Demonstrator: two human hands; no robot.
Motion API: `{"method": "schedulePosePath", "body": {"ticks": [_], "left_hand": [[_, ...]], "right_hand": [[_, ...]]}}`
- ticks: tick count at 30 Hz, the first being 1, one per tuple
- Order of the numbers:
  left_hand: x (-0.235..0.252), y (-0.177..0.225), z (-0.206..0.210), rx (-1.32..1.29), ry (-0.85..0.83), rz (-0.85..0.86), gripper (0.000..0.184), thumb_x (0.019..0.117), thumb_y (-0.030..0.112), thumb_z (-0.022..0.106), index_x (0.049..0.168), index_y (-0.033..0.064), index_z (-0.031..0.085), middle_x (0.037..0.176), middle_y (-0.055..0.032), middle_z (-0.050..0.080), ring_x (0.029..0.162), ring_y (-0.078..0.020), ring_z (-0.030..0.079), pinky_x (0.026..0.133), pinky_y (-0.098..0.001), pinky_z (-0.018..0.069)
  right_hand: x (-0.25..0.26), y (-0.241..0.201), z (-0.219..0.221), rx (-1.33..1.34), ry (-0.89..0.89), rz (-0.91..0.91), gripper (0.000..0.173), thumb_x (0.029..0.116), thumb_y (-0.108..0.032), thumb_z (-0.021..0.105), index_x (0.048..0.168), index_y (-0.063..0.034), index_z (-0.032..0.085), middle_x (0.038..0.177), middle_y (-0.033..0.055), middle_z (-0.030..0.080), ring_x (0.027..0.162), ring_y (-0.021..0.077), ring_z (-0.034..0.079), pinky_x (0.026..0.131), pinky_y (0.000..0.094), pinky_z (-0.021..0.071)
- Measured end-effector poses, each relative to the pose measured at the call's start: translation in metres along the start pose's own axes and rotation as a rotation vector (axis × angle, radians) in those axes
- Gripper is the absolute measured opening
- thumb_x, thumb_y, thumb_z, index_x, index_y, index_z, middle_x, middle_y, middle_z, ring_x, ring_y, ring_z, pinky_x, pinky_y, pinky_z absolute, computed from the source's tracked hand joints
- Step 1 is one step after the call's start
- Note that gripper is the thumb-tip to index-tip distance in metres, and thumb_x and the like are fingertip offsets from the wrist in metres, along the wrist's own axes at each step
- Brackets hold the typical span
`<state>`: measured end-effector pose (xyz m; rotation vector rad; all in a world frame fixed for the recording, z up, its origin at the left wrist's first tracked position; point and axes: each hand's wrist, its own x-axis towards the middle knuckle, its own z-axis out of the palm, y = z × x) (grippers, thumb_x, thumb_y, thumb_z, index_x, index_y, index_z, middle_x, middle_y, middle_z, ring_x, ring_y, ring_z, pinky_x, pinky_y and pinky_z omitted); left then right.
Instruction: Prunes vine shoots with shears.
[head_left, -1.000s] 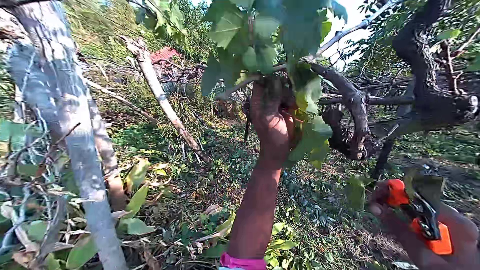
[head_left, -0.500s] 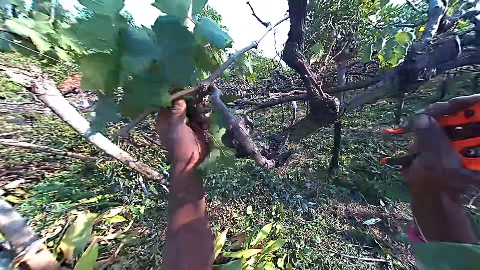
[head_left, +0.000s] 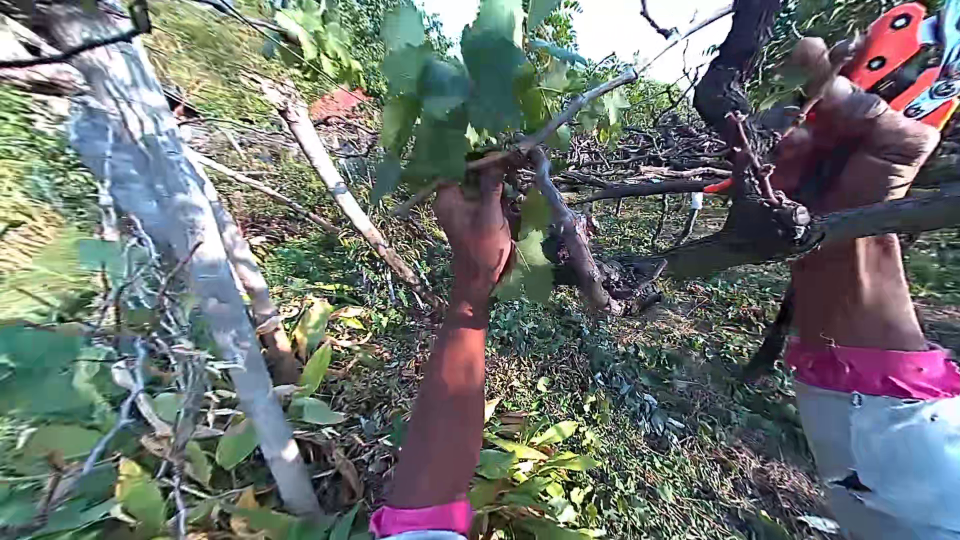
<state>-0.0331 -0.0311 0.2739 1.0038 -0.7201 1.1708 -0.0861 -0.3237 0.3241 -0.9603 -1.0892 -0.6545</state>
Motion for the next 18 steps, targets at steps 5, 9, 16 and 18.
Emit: {"method": "schedulePosePath", "body": {"ticks": [5, 9, 16, 18], "left_hand": [[-0.023, 0.018, -0.04, 0.484, -0.311, -0.087, 0.021, 0.105, 0.026, 0.057, 0.111, 0.0073, 0.063, 0.093, -0.0049, 0.065, 0.076, -0.0117, 0.062, 0.067, -0.031, 0.0545], [-0.04, 0.044, -0.067, 0.691, -0.373, 0.002, 0.025, 0.1057, 0.027, 0.052, 0.101, 0.0062, 0.065, 0.083, -0.0038, 0.062, 0.067, -0.0114, 0.059, 0.06, -0.032, 0.0523], [0.043, 0.097, -0.023, 0.988, -0.446, 0.409, 0.033, 0.1067, 0.025, 0.048, 0.108, -0.0006, 0.069, 0.103, -0.0154, 0.069, 0.097, -0.0198, 0.066, 0.089, -0.0382, 0.0529], [0.074, 0.091, -0.002, 1.066, -0.616, 0.27, 0.035, 0.1055, 0.029, 0.05, 0.116, 0.0021, 0.07, 0.108, -0.0165, 0.071, 0.102, -0.0253, 0.069, 0.093, -0.0471, 0.0525]], "right_hand": [[-0.002, 0.003, -0.01, -0.199, -0.035, -0.056, 0.022, 0.0986, -0.005, 0.048, 0.112, -0.0193, 0.059, 0.095, -0.0051, 0.074, 0.067, 0.004, 0.066, 0.061, 0.0193, 0.0579], [-0.012, -0.004, -0.011, -0.423, -0.029, -0.023, 0.016, 0.1057, -0.016, 0.052, 0.119, -0.0178, 0.059, 0.099, -0.0098, 0.071, 0.082, 0.0018, 0.069, 0.075, 0.0178, 0.0593], [-0.002, 0.013, -0.027, -0.412, 0.062, -0.161, 0.035, 0.0896, -0.007, 0.072, 0.121, -0.0089, 0.056, 0.101, -0.0013, 0.07, 0.089, 0.0126, 0.07, 0.083, 0.0317, 0.0618], [0.0, 0.01, -0.014, -0.439, 0.044, -0.132, 0.018, 0.0938, -0.009, 0.062, 0.11, -0.0168, 0.058, 0.088, -0.0122, 0.069, 0.078, 0.0031, 0.069, 0.075, 0.0224, 0.0607]]}}
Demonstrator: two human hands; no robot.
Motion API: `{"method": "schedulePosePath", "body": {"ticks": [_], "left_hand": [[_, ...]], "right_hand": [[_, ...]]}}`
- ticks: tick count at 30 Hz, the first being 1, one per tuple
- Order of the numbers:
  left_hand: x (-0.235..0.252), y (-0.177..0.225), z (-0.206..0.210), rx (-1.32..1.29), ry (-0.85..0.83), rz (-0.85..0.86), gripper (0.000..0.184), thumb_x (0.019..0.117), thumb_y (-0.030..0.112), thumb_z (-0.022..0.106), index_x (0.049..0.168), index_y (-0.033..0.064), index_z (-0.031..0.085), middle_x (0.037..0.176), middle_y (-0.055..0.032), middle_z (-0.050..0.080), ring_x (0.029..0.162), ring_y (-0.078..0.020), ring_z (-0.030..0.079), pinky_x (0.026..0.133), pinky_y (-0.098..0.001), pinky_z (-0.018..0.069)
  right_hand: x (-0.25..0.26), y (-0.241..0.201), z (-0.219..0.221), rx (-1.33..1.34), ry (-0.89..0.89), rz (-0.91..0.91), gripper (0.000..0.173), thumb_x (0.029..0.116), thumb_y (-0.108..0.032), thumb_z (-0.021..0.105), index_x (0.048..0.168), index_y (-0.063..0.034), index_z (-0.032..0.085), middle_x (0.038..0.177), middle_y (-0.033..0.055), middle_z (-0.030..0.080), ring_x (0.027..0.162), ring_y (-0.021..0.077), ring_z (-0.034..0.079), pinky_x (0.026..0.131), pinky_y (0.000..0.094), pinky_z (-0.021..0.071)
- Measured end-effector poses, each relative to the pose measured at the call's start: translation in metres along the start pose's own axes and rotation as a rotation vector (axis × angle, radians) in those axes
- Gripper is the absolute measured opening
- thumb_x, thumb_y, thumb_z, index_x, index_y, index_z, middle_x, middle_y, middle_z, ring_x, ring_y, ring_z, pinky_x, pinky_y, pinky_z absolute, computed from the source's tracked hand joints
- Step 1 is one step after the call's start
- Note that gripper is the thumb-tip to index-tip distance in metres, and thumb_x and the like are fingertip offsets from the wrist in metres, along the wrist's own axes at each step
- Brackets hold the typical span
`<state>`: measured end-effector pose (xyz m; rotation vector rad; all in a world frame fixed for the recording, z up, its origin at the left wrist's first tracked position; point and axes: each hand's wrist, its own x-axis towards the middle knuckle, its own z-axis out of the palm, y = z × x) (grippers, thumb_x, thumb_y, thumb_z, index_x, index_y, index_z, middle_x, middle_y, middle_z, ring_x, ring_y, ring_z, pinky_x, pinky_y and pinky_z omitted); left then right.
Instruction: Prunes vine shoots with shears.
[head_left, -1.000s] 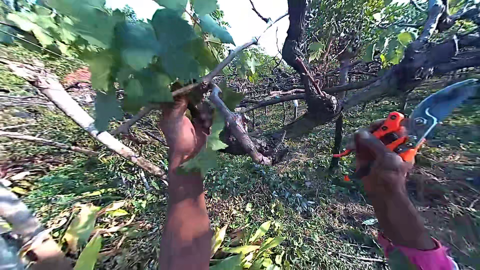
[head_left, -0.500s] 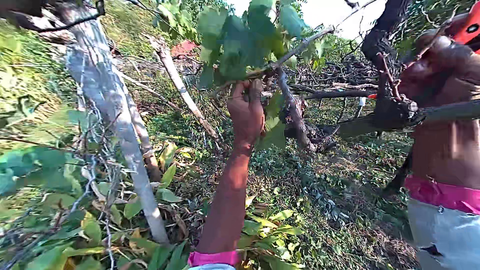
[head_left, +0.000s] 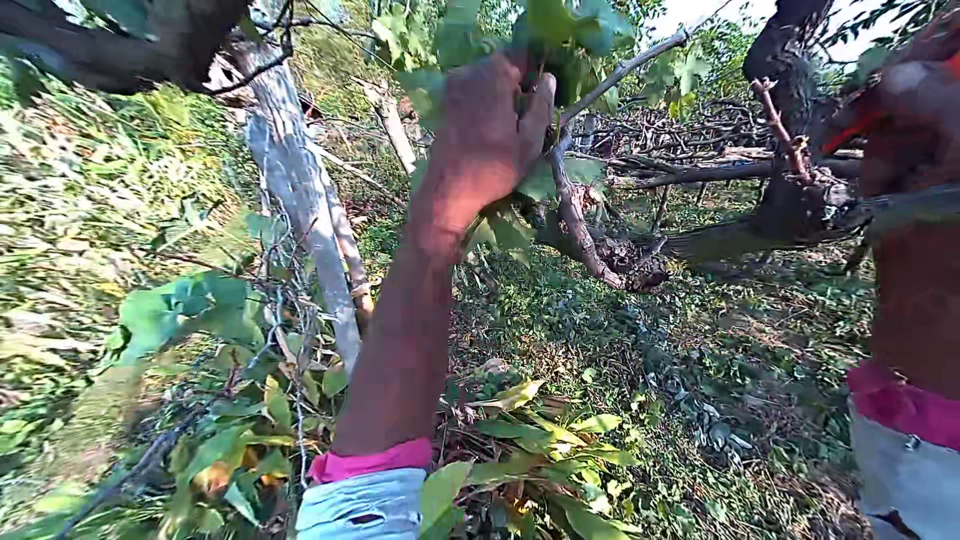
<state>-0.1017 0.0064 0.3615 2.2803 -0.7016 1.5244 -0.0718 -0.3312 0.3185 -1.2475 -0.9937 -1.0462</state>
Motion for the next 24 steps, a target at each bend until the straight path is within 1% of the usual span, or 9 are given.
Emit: {"method": "schedulePosePath", "body": {"ticks": [2, 5, 7, 10, 14, 17, 19, 21, 24], "left_hand": [[0.019, -0.006, 0.008, -0.004, -0.083, -0.011, 0.031, 0.1018, 0.029, 0.056, 0.114, 0.0044, 0.071, 0.107, -0.0144, 0.072, 0.101, -0.0249, 0.069, 0.093, -0.0487, 0.0531], [0.024, -0.006, 0.016, 0.007, -0.102, 0.0, 0.025, 0.0987, 0.024, 0.06, 0.11, 0.0039, 0.071, 0.102, -0.0145, 0.072, 0.096, -0.0263, 0.07, 0.088, -0.0504, 0.0544], [0.019, -0.006, 0.02, -0.023, -0.075, 0.019, 0.026, 0.098, 0.025, 0.062, 0.109, 0.0036, 0.072, 0.101, -0.0137, 0.073, 0.093, -0.0243, 0.07, 0.086, -0.0484, 0.0552], [0.011, -0.012, 0.021, -0.151, -0.049, 0.015, 0.031, 0.0982, 0.028, 0.064, 0.119, 0.0058, 0.071, 0.111, -0.0087, 0.073, 0.103, -0.0142, 0.069, 0.096, -0.0388, 0.0544], [0.009, -0.016, 0.025, -0.258, -0.023, 0.026, 0.029, 0.0976, 0.022, 0.065, 0.118, 0.0012, 0.069, 0.106, -0.0078, 0.071, 0.096, -0.007, 0.067, 0.09, -0.0285, 0.0549], [0.02, -0.022, 0.035, -0.313, -0.06, -0.018, 0.025, 0.099, 0.021, 0.063, 0.115, 0.0025, 0.069, 0.104, -0.0054, 0.072, 0.094, -0.0066, 0.067, 0.088, -0.0294, 0.0564], [0.028, -0.022, 0.04, -0.275, -0.127, -0.053, 0.027, 0.1027, 0.024, 0.059, 0.115, 0.0027, 0.068, 0.104, -0.0078, 0.07, 0.095, -0.011, 0.066, 0.09, -0.0346, 0.0543], [0.035, -0.022, 0.046, -0.226, -0.159, -0.108, 0.029, 0.1036, 0.029, 0.059, 0.116, 0.0044, 0.066, 0.099, -0.0083, 0.068, 0.088, -0.0157, 0.066, 0.082, -0.0399, 0.0564], [0.039, -0.019, 0.051, -0.027, -0.126, -0.151, 0.038, 0.104, 0.034, 0.058, 0.128, 0.005, 0.064, 0.111, -0.0152, 0.071, 0.102, -0.0287, 0.07, 0.093, -0.0528, 0.0545]], "right_hand": [[0.004, 0.001, 0.002, -0.009, -0.003, 0.0, 0.016, 0.0949, -0.007, 0.058, 0.107, -0.0167, 0.055, 0.084, -0.0136, 0.067, 0.072, 0.0016, 0.067, 0.069, 0.0197, 0.0602], [0.004, 0.013, -0.006, 0.074, 0.033, -0.087, 0.026, 0.0918, -0.008, 0.068, 0.114, -0.0103, 0.055, 0.09, -0.0057, 0.068, 0.076, 0.0089, 0.068, 0.071, 0.027, 0.0618], [-0.006, 0.011, -0.007, 0.085, -0.008, -0.042, 0.021, 0.0963, -0.012, 0.063, 0.116, -0.0152, 0.059, 0.093, -0.011, 0.07, 0.08, 0.0037, 0.068, 0.074, 0.022, 0.0599], [-0.026, 0.01, 0.003, 0.055, 0.039, 0.01, 0.024, 0.0945, -0.004, 0.062, 0.116, -0.0145, 0.058, 0.093, -0.0126, 0.07, 0.079, 0.0004, 0.067, 0.076, 0.019, 0.0584], [-0.059, 0.057, -0.012, 0.015, 0.065, 0.307, 0.048, 0.089, -0.014, 0.075, 0.131, -0.0147, 0.052, 0.11, -0.0037, 0.067, 0.097, 0.0086, 0.068, 0.084, 0.0284, 0.0606], [-0.058, 0.086, -0.007, 0.038, -0.171, 0.452, 0.041, 0.0877, -0.028, 0.077, 0.124, -0.0187, 0.062, 0.1, -0.005, 0.068, 0.083, 0.0049, 0.067, 0.069, 0.0241, 0.0595], [-0.048, 0.087, 0.007, 0.031, -0.341, 0.472, 0.035, 0.0872, -0.018, 0.073, 0.12, -0.0117, 0.063, 0.093, -0.0033, 0.07, 0.077, 0.0033, 0.067, 0.064, 0.0221, 0.0585], [-0.027, 0.082, 0.03, -0.192, -0.519, 0.357, 0.03, 0.0808, -0.007, 0.069, 0.11, -0.0017, 0.064, 0.081, -0.0036, 0.068, 0.068, -0.0013, 0.064, 0.063, 0.018, 0.0569], [0.01, 0.071, 0.053, -0.477, -0.74, 0.394, 0.034, 0.0797, 0.002, 0.078, 0.112, 0.003, 0.066, 0.089, 0.0108, 0.069, 0.077, 0.016, 0.065, 0.075, 0.0376, 0.0561]]}}
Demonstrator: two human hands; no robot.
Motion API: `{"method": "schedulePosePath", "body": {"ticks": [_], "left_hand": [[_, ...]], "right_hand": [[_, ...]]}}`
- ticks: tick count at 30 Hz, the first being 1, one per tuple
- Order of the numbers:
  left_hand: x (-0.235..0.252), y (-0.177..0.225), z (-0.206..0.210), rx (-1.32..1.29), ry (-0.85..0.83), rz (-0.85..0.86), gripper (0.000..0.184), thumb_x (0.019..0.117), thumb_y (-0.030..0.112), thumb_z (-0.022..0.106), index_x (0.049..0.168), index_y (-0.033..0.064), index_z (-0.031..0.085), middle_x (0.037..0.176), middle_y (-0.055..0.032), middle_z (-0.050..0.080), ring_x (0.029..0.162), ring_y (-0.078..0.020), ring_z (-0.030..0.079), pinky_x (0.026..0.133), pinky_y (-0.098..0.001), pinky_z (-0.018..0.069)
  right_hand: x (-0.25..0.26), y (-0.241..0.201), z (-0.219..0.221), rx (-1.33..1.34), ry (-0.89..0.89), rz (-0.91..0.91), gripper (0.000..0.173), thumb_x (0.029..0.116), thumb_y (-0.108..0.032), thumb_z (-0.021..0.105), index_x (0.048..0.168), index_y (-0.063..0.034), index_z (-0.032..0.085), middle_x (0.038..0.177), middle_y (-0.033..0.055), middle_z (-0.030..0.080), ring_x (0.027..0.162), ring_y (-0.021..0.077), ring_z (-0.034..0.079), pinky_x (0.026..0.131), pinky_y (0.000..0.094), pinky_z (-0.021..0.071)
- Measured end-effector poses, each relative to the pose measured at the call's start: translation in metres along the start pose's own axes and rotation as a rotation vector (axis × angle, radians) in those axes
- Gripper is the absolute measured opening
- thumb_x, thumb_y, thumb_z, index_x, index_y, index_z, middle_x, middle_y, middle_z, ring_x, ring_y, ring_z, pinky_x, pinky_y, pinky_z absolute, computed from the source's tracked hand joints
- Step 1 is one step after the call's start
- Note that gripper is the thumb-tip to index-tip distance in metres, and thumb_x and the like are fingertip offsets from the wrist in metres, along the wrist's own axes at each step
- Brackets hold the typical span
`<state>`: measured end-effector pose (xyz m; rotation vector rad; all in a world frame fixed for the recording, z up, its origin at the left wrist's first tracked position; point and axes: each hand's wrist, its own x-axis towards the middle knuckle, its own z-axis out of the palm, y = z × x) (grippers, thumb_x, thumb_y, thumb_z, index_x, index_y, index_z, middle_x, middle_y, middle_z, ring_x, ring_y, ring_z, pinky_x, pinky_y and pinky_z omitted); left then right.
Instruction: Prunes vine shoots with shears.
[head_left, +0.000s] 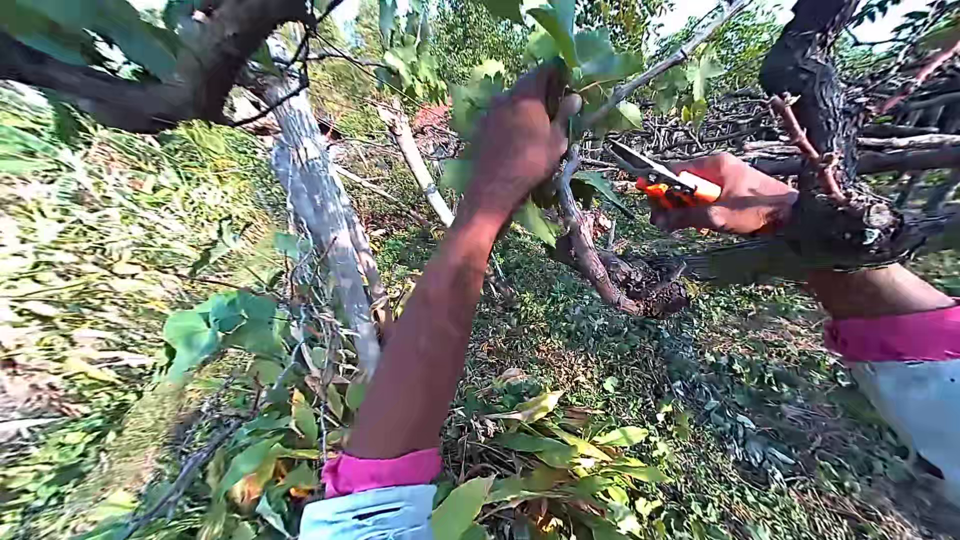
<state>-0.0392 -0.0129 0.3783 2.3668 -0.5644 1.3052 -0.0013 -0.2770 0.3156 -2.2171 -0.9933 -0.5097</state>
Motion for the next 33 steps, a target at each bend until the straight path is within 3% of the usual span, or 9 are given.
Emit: {"method": "schedulePosePath", "body": {"ticks": [10, 13, 16, 19, 21, 23, 25, 30, 33], "left_hand": [[-0.012, -0.016, 0.006, -0.009, 0.143, 0.071, 0.033, 0.1029, 0.024, 0.06, 0.121, -0.0027, 0.067, 0.11, -0.0211, 0.072, 0.105, -0.0318, 0.07, 0.097, -0.0515, 0.0528], [-0.052, -0.026, 0.004, -0.152, 0.439, 0.081, 0.029, 0.1033, 0.024, 0.058, 0.11, -0.0025, 0.069, 0.093, -0.0111, 0.072, 0.084, -0.0145, 0.069, 0.08, -0.0355, 0.0575], [-0.141, -0.041, 0.027, -0.33, 0.385, -0.05, 0.03, 0.0981, 0.018, 0.064, 0.116, -0.0066, 0.064, 0.097, -0.0098, 0.069, 0.089, -0.0068, 0.065, 0.082, -0.029, 0.0558], [-0.187, -0.055, 0.048, -0.344, -0.176, 0.128, 0.02, 0.0901, 0.018, 0.071, 0.098, -0.0005, 0.07, 0.084, -0.0101, 0.07, 0.08, -0.0138, 0.069, 0.076, -0.0338, 0.0571], [-0.187, -0.065, 0.051, -0.252, -0.792, 0.092, 0.028, 0.097, 0.029, 0.07, 0.113, 0.0064, 0.07, 0.101, -0.0144, 0.072, 0.095, -0.0282, 0.07, 0.087, -0.0506, 0.0556], [-0.18, -0.077, 0.052, -0.205, -1.116, -0.009, 0.048, 0.091, 0.029, 0.079, 0.134, 0.0121, 0.065, 0.125, -0.0164, 0.069, 0.114, -0.0348, 0.066, 0.099, -0.059, 0.0506], [-0.172, -0.086, 0.037, -0.262, -0.977, 0.018, 0.051, 0.0876, 0.028, 0.082, 0.133, 0.0111, 0.065, 0.127, -0.0128, 0.067, 0.115, -0.0279, 0.065, 0.1, -0.0511, 0.0518], [-0.126, -0.088, -0.003, -0.244, -0.045, 0.307, 0.021, 0.0938, 0.024, 0.071, 0.102, 0.0046, 0.073, 0.103, -0.0062, 0.072, 0.097, -0.0132, 0.07, 0.088, -0.035, 0.0604], [-0.086, -0.08, -0.024, -0.118, 0.162, 0.451, 0.019, 0.0943, 0.015, 0.068, 0.107, 0.0018, 0.073, 0.114, -0.0128, 0.07, 0.111, -0.0219, 0.067, 0.098, -0.0406, 0.0558]], "right_hand": [[0.039, -0.013, -0.015, -0.08, -0.038, -0.047, 0.017, 0.0797, 0.0, 0.078, 0.093, -0.0037, 0.069, 0.074, 0.0054, 0.064, 0.06, 0.0123, 0.061, 0.056, 0.0311, 0.0522], [0.038, -0.032, -0.019, -0.218, -0.016, -0.096, 0.013, 0.0801, -0.002, 0.078, 0.089, -0.0053, 0.068, 0.07, 0.0045, 0.062, 0.055, 0.0114, 0.057, 0.052, 0.0285, 0.048], [0.062, -0.021, -0.043, -0.375, -0.059, -0.239, 0.02, 0.0784, -0.006, 0.076, 0.097, -0.0033, 0.069, 0.078, 0.0108, 0.065, 0.068, 0.0239, 0.062, 0.063, 0.0491, 0.0507], [0.078, -0.021, -0.054, -0.501, -0.109, -0.234, 0.025, 0.0822, -0.005, 0.076, 0.106, -0.0005, 0.07, 0.086, 0.0182, 0.068, 0.08, 0.0358, 0.067, 0.075, 0.0628, 0.0507], [0.082, -0.031, -0.056, -0.579, -0.137, -0.211, 0.022, 0.0849, -0.004, 0.075, 0.107, -0.0025, 0.07, 0.086, 0.0155, 0.069, 0.08, 0.0329, 0.068, 0.075, 0.0585, 0.053], [0.082, -0.045, -0.055, -0.595, -0.165, -0.166, 0.023, 0.0871, -0.002, 0.076, 0.109, -0.0011, 0.07, 0.09, 0.0169, 0.07, 0.083, 0.0331, 0.068, 0.078, 0.0568, 0.0525], [0.089, -0.036, -0.058, -0.595, -0.16, -0.249, 0.027, 0.0862, -0.005, 0.076, 0.112, -0.0049, 0.07, 0.092, 0.0136, 0.071, 0.083, 0.0294, 0.068, 0.078, 0.0547, 0.054], [0.096, -0.026, -0.054, -0.595, -0.104, -0.35, 0.032, 0.0857, -0.011, 0.079, 0.117, -0.0082, 0.072, 0.096, 0.0143, 0.073, 0.087, 0.0309, 0.07, 0.081, 0.0576, 0.0543], [0.086, -0.018, -0.041, -0.461, -0.046, -0.412, 0.032, 0.0803, -0.022, 0.08, 0.107, -0.0063, 0.073, 0.084, 0.0094, 0.07, 0.072, 0.0229, 0.066, 0.069, 0.0503, 0.0549]]}}
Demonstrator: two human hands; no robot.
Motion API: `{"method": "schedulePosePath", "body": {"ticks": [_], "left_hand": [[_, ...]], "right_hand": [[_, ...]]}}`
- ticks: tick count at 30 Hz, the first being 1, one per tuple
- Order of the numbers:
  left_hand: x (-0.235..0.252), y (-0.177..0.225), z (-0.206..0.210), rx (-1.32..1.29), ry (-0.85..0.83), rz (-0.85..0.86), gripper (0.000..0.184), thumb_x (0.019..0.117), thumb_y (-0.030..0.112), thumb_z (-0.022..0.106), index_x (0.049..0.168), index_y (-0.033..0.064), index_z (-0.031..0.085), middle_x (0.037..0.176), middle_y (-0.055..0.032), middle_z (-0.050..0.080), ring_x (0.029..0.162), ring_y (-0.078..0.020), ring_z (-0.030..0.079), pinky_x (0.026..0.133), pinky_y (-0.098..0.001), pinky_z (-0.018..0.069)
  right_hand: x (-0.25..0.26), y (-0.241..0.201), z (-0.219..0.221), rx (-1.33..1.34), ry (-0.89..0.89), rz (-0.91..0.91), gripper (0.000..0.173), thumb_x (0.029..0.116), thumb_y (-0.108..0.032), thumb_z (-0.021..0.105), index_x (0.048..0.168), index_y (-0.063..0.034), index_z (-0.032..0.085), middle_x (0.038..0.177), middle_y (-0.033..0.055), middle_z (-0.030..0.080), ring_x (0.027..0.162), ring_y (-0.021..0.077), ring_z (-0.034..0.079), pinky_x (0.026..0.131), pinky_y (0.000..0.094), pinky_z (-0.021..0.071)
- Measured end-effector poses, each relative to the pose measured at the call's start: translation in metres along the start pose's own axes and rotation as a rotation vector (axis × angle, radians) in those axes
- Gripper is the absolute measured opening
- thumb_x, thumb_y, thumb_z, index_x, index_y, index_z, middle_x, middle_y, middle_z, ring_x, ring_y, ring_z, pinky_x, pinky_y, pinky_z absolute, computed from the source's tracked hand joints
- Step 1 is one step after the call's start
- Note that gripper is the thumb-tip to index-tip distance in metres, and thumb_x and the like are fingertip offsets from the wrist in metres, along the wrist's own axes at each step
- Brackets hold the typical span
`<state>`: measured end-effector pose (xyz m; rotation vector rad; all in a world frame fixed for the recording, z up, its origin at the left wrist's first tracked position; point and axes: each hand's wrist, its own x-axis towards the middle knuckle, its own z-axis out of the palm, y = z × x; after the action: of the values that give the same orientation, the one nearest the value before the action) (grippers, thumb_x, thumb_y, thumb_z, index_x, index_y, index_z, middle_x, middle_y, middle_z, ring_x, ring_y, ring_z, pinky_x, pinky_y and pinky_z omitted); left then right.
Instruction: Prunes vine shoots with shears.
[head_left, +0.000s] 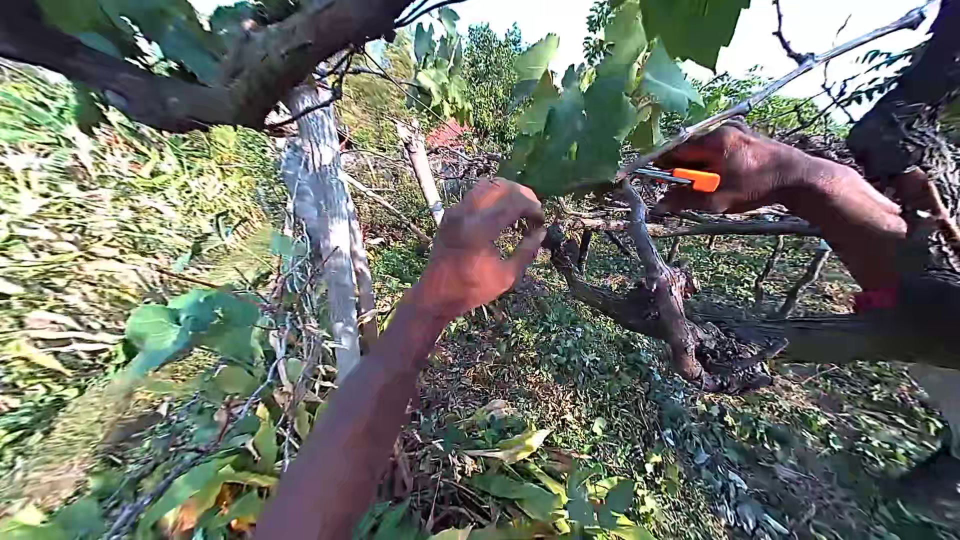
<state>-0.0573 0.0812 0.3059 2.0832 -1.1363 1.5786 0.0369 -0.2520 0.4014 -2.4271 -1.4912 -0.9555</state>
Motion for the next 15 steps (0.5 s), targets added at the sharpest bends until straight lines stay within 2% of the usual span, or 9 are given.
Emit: {"method": "schedulePosePath", "body": {"ticks": [3, 5, 7, 8, 10, 12, 13, 14, 15], "left_hand": [[0.043, -0.02, 0.003, 0.143, -0.079, 0.119, 0.03, 0.1007, 0.012, 0.058, 0.126, 0.0124, 0.072, 0.136, -0.0092, 0.066, 0.132, -0.025, 0.057, 0.113, -0.0416, 0.0446], [0.065, -0.035, 0.007, 0.16, -0.204, 0.128, 0.031, 0.1031, 0.02, 0.057, 0.13, 0.0198, 0.071, 0.145, -0.0057, 0.061, 0.138, -0.0256, 0.051, 0.116, -0.0432, 0.0404], [0.082, -0.052, 0.009, 0.102, -0.315, 0.103, 0.032, 0.1051, 0.026, 0.052, 0.128, 0.0199, 0.073, 0.147, -0.0073, 0.058, 0.14, -0.0279, 0.049, 0.116, -0.0472, 0.0389], [0.088, -0.059, 0.008, 0.088, -0.371, 0.094, 0.034, 0.1058, 0.027, 0.048, 0.127, 0.019, 0.073, 0.148, -0.0081, 0.058, 0.14, -0.0295, 0.049, 0.116, -0.0495, 0.0381], [0.095, -0.072, 0.004, 0.188, -0.461, 0.102, 0.034, 0.1045, 0.03, 0.047, 0.121, 0.02, 0.075, 0.148, -0.0075, 0.057, 0.14, -0.034, 0.047, 0.112, -0.0569, 0.0378], [0.093, -0.077, 0.0, 0.288, -0.497, 0.11, 0.029, 0.1032, 0.031, 0.052, 0.119, 0.0246, 0.075, 0.138, -0.0065, 0.064, 0.133, -0.0359, 0.051, 0.107, -0.0594, 0.0408], [0.091, -0.076, -0.004, 0.334, -0.521, 0.102, 0.027, 0.1034, 0.032, 0.056, 0.123, 0.0285, 0.074, 0.134, -0.0083, 0.063, 0.13, -0.0382, 0.052, 0.103, -0.0614, 0.0429], [0.09, -0.073, -0.008, 0.369, -0.539, 0.103, 0.028, 0.103, 0.031, 0.058, 0.128, 0.0314, 0.071, 0.132, -0.0114, 0.063, 0.128, -0.041, 0.051, 0.101, -0.0627, 0.0434], [0.087, -0.072, -0.011, 0.391, -0.549, 0.107, 0.032, 0.1026, 0.028, 0.059, 0.132, 0.0329, 0.069, 0.129, -0.0136, 0.062, 0.126, -0.0425, 0.051, 0.1, -0.0631, 0.0436]], "right_hand": [[-0.015, -0.021, 0.021, 0.284, 0.082, 0.19, 0.017, 0.0804, -0.021, 0.082, 0.092, -0.0119, 0.072, 0.069, 0.0004, 0.065, 0.055, 0.0106, 0.058, 0.052, 0.0317, 0.0507], [-0.029, -0.023, 0.046, 0.589, 0.208, 0.348, 0.016, 0.0864, -0.021, 0.078, 0.095, -0.0104, 0.07, 0.065, 0.0027, 0.063, 0.046, 0.0112, 0.055, 0.041, 0.0283, 0.0479], [-0.043, -0.025, 0.069, 0.768, 0.343, 0.544, 0.024, 0.0911, -0.026, 0.077, 0.11, -0.0144, 0.069, 0.073, 0.002, 0.067, 0.051, 0.0119, 0.059, 0.045, 0.0293, 0.052], [-0.048, -0.029, 0.077, 0.803, 0.411, 0.635, 0.024, 0.0921, -0.026, 0.076, 0.112, -0.015, 0.068, 0.076, 0.0002, 0.069, 0.055, 0.01, 0.062, 0.049, 0.0281, 0.0541], [-0.063, -0.047, 0.092, 0.765, 0.542, 0.757, 0.024, 0.095, -0.015, 0.072, 0.117, -0.0069, 0.065, 0.079, -0.0013, 0.069, 0.06, 0.0033, 0.062, 0.055, 0.0213, 0.0533], [-0.095, -0.066, 0.123, 0.712, 0.616, 0.804, 0.028, 0.0913, -0.004, 0.067, 0.117, 0.0041, 0.06, 0.082, -0.002, 0.063, 0.067, -0.003, 0.059, 0.066, 0.0158, 0.0523], [-0.117, -0.074, 0.144, 0.77, 0.579, 0.873, 0.028, 0.0921, -0.004, 0.067, 0.117, 0.0031, 0.059, 0.087, -0.0016, 0.065, 0.073, -0.0022, 0.062, 0.072, 0.0161, 0.0547], [-0.137, -0.084, 0.164, 0.823, 0.45, 1.003, 0.03, 0.096, -0.006, 0.068, 0.123, 0.0035, 0.059, 0.094, 0.0021, 0.065, 0.079, 0.0018, 0.062, 0.077, 0.0201, 0.0542], [-0.149, -0.092, 0.185, 0.825, 0.277, 1.119, 0.032, 0.0953, -0.01, 0.07, 0.123, 0.0015, 0.06, 0.095, 0.0042, 0.066, 0.079, 0.0071, 0.062, 0.076, 0.0271, 0.0544]]}}
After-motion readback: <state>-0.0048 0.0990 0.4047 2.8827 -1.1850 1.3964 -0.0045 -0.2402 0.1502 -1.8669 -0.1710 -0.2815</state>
